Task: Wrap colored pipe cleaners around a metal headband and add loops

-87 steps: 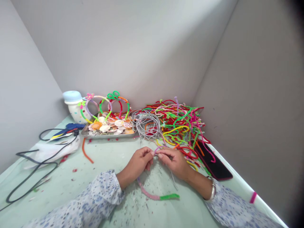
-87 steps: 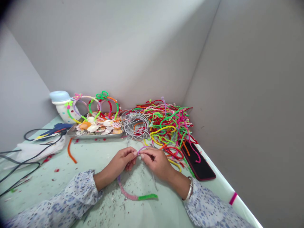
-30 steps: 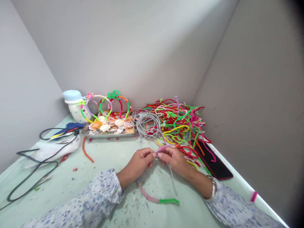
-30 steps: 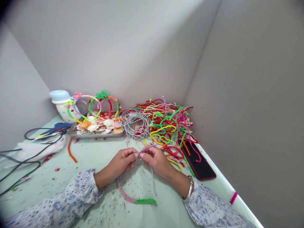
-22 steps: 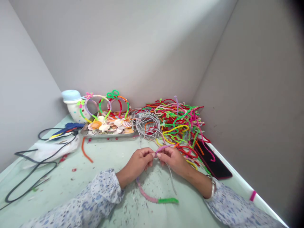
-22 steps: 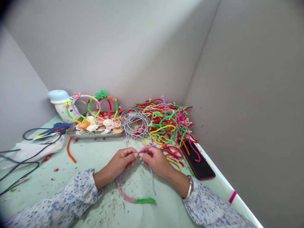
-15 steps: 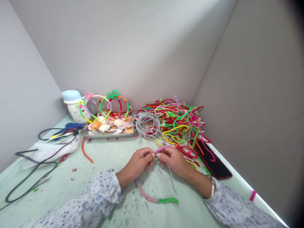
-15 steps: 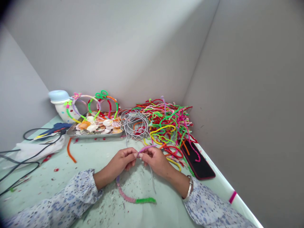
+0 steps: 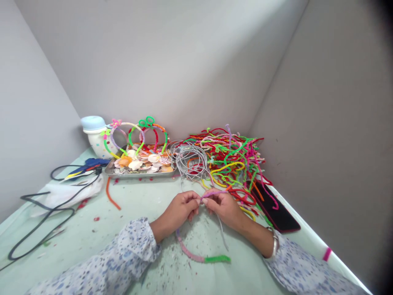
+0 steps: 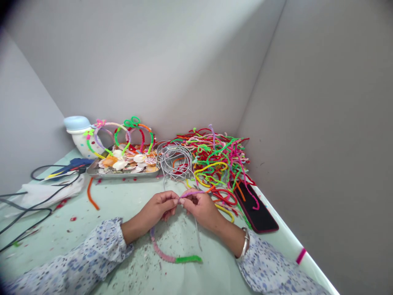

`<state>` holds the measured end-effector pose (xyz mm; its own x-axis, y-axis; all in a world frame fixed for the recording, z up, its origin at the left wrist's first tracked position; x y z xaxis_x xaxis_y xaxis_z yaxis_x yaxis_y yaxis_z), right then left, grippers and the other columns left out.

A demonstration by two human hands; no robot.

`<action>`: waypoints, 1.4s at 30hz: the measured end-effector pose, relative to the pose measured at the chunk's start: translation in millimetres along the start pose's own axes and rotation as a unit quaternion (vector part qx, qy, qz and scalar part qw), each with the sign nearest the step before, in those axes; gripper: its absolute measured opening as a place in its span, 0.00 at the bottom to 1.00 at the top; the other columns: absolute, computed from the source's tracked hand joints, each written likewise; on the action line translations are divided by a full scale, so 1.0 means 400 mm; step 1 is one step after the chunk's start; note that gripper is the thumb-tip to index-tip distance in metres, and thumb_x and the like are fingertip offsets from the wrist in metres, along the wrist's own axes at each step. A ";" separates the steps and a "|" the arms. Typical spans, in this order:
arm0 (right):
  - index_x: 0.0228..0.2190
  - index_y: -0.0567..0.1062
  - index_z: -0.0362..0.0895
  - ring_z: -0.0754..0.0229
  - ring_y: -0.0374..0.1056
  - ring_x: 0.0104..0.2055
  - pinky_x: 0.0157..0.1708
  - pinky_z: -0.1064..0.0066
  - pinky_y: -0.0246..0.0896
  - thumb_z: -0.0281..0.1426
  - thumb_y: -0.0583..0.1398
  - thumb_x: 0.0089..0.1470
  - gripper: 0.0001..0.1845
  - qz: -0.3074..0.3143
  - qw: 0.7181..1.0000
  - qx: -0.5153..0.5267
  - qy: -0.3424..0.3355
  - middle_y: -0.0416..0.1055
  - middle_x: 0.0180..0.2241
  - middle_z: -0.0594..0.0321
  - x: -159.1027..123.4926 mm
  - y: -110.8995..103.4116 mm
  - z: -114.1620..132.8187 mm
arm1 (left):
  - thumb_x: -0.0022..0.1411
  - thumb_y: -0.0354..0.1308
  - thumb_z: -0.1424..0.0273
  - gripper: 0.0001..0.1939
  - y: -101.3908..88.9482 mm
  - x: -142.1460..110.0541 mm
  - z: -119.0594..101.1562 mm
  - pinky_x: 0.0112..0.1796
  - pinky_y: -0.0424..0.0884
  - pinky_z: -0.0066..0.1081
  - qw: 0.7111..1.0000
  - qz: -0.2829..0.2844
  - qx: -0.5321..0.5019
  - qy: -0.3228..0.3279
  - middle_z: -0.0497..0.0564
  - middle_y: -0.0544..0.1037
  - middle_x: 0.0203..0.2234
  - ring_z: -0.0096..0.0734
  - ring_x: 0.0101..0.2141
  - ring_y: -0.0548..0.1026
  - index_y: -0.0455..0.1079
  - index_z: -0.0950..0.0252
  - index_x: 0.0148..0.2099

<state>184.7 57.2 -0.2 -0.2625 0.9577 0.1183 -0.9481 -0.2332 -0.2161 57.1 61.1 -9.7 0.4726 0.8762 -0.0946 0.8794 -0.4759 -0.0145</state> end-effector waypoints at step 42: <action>0.29 0.76 0.45 0.57 0.68 0.34 0.37 0.67 0.62 0.30 0.58 0.55 0.07 -0.051 0.965 -0.193 -0.168 0.72 0.30 0.60 -0.019 -0.012 0.035 | 0.57 0.53 0.67 0.07 0.000 -0.003 0.001 0.18 0.50 0.23 0.999 -0.024 0.043 0.012 0.41 0.65 0.14 0.18 0.14 0.55 0.66 0.65 0.31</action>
<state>188.6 48.6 13.5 -0.2771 0.8478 0.4522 -0.8513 0.0017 -0.5247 56.6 60.0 -10.1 0.4325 0.8991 -0.0673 0.8931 -0.4375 -0.1048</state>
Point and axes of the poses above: each hand's wrist, its own x-axis towards the middle knuckle, its own y-axis out of the palm, z = x × y, the point moved 6 cm from there along x, towards the middle knuckle
